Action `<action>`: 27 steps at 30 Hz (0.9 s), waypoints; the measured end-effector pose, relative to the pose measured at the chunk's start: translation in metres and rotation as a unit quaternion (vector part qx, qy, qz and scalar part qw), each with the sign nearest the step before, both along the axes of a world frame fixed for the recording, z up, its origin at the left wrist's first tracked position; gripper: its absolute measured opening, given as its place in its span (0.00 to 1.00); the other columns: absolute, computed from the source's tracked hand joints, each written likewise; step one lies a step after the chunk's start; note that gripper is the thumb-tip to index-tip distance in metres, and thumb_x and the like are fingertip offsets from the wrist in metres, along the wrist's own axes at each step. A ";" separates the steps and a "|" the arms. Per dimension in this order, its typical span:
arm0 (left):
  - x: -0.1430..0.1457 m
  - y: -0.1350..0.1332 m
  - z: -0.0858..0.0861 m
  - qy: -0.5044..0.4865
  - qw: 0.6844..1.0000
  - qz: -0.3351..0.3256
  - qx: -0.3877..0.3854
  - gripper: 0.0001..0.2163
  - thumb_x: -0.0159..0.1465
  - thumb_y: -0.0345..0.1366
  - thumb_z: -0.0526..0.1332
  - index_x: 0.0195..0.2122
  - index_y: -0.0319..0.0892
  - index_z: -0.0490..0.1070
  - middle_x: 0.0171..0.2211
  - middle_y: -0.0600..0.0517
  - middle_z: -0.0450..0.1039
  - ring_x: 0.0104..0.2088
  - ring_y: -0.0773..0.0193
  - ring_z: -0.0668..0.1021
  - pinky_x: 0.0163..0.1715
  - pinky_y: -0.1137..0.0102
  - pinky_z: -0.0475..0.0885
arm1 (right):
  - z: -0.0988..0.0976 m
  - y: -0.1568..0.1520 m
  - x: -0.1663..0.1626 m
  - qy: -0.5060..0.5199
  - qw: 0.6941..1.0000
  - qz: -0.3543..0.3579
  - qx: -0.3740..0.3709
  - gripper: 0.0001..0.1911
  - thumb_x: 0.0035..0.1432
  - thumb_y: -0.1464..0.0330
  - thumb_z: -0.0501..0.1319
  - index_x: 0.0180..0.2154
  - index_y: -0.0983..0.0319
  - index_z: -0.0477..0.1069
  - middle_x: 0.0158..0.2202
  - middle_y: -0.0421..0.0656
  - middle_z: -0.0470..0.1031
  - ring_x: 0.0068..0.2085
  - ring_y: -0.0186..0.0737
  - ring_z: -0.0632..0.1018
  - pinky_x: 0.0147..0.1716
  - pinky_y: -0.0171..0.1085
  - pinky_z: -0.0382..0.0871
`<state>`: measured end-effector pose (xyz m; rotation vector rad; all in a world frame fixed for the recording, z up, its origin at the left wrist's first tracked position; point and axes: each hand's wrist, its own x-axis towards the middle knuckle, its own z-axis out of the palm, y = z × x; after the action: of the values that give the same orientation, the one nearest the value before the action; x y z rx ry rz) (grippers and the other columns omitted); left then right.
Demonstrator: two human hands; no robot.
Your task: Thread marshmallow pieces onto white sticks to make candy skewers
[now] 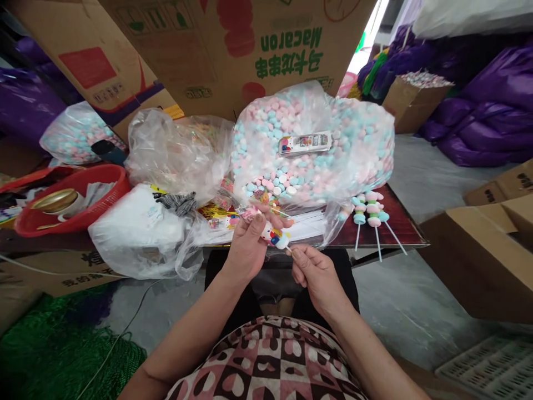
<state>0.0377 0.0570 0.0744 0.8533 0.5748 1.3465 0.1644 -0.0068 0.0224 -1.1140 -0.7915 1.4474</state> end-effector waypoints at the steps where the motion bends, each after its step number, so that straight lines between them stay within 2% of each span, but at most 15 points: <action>1: -0.001 0.001 0.001 0.000 1.000 0.007 -0.008 0.16 0.57 0.48 0.67 0.37 0.44 0.68 0.24 0.55 0.73 0.35 0.60 0.80 0.34 0.67 0.71 | 0.000 -0.001 -0.001 -0.004 1.000 0.003 0.002 0.16 0.55 0.54 0.65 0.35 0.60 0.73 0.15 0.31 0.58 0.17 0.29 0.57 0.20 0.33 0.52; 5: -0.007 0.008 0.003 -0.003 0.999 0.025 -0.029 0.14 0.57 0.46 0.67 0.35 0.43 0.67 0.23 0.56 0.72 0.33 0.61 0.80 0.28 0.70 0.68 | -0.002 -0.008 0.002 -0.071 0.996 0.052 -0.005 0.19 0.53 0.54 0.66 0.42 0.60 0.75 0.19 0.35 0.66 0.20 0.32 0.64 0.21 0.34 0.56; 7: -0.008 0.008 -0.003 0.008 0.999 0.019 -0.034 0.15 0.57 0.46 0.67 0.36 0.43 0.68 0.24 0.56 0.73 0.32 0.62 0.79 0.29 0.70 0.68 | -0.003 -0.011 0.002 -0.095 0.993 0.066 -0.016 0.19 0.53 0.53 0.66 0.39 0.61 0.76 0.17 0.35 0.65 0.19 0.32 0.63 0.21 0.34 0.55; 9: -0.009 0.005 -0.013 0.031 0.999 -0.005 -0.040 0.15 0.58 0.47 0.67 0.38 0.43 0.69 0.25 0.55 0.74 0.33 0.62 0.80 0.35 0.68 0.69 | -0.004 -0.012 0.000 -0.096 0.993 0.069 -0.020 0.19 0.54 0.52 0.64 0.37 0.61 0.77 0.15 0.35 0.62 0.18 0.31 0.61 0.20 0.34 0.53; 12: -0.014 -0.002 -0.026 0.040 0.997 -0.057 -0.044 0.19 0.56 0.47 0.69 0.43 0.43 0.71 0.35 0.50 0.78 0.42 0.60 0.79 0.46 0.65 0.69 | -0.005 -0.011 -0.007 -0.083 0.994 0.072 -0.017 0.21 0.55 0.51 0.63 0.38 0.61 0.77 0.14 0.33 0.60 0.18 0.30 0.59 0.20 0.33 0.51; 14: -0.023 -0.003 -0.026 0.010 0.996 -0.078 -0.046 0.25 0.52 0.50 0.70 0.47 0.45 0.70 0.45 0.47 0.77 0.47 0.57 0.78 0.47 0.64 0.70 | -0.007 -0.011 -0.010 -0.084 0.993 0.078 -0.020 0.21 0.55 0.50 0.63 0.39 0.61 0.77 0.13 0.33 0.58 0.17 0.29 0.58 0.20 0.33 0.49; 16: -0.032 0.001 -0.020 -0.029 0.996 -0.067 -0.043 0.29 0.51 0.54 0.69 0.51 0.47 0.68 0.50 0.45 0.75 0.49 0.54 0.78 0.44 0.63 0.71 | -0.009 -0.012 -0.011 -0.094 0.992 0.085 -0.028 0.22 0.54 0.50 0.63 0.39 0.62 0.77 0.13 0.32 0.56 0.17 0.29 0.58 0.20 0.32 0.48; 17: -0.036 0.004 -0.016 -0.042 0.997 -0.051 -0.039 0.29 0.52 0.55 0.68 0.51 0.48 0.68 0.49 0.46 0.75 0.49 0.54 0.78 0.43 0.63 0.71 | -0.009 -0.013 -0.011 -0.100 0.991 0.086 -0.032 0.23 0.54 0.50 0.64 0.39 0.63 0.78 0.13 0.32 0.56 0.17 0.29 0.58 0.19 0.32 0.47; 19: -0.040 0.010 -0.010 -0.046 0.998 -0.017 -0.033 0.25 0.55 0.51 0.68 0.50 0.47 0.68 0.39 0.49 0.77 0.45 0.57 0.79 0.43 0.64 0.71 | -0.010 -0.014 -0.013 -0.108 0.990 0.088 -0.035 0.25 0.53 0.49 0.64 0.40 0.64 0.78 0.13 0.33 0.57 0.17 0.28 0.58 0.19 0.32 0.46; 22: -0.034 0.012 -0.012 -0.029 0.999 -0.004 -0.042 0.16 0.59 0.44 0.67 0.45 0.43 0.70 0.24 0.56 0.71 0.36 0.62 0.79 0.40 0.67 0.71 | -0.010 -0.015 -0.016 -0.102 0.989 0.098 -0.038 0.24 0.53 0.49 0.64 0.39 0.64 0.78 0.13 0.32 0.56 0.16 0.28 0.57 0.18 0.31 0.44; 24: -0.024 0.007 -0.019 -0.031 0.998 -0.020 -0.053 0.14 0.59 0.42 0.67 0.43 0.42 0.70 0.22 0.58 0.68 0.32 0.65 0.78 0.39 0.68 0.70 | -0.010 -0.014 -0.019 -0.081 0.990 0.103 -0.042 0.23 0.53 0.50 0.65 0.38 0.64 0.78 0.13 0.32 0.55 0.16 0.27 0.56 0.18 0.31 0.44; 27: -0.010 -0.007 -0.032 -0.030 0.994 -0.056 -0.087 0.17 0.57 0.43 0.68 0.43 0.42 0.70 0.23 0.57 0.68 0.32 0.66 0.77 0.34 0.71 0.69 | -0.011 -0.011 -0.021 -0.036 0.994 0.089 -0.043 0.19 0.55 0.53 0.64 0.38 0.63 0.76 0.12 0.30 0.54 0.16 0.26 0.55 0.18 0.32 0.44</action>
<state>0.0274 0.0502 0.0426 0.6901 0.5802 1.1968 0.1437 -0.0179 0.0111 -1.1909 -0.9036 1.6100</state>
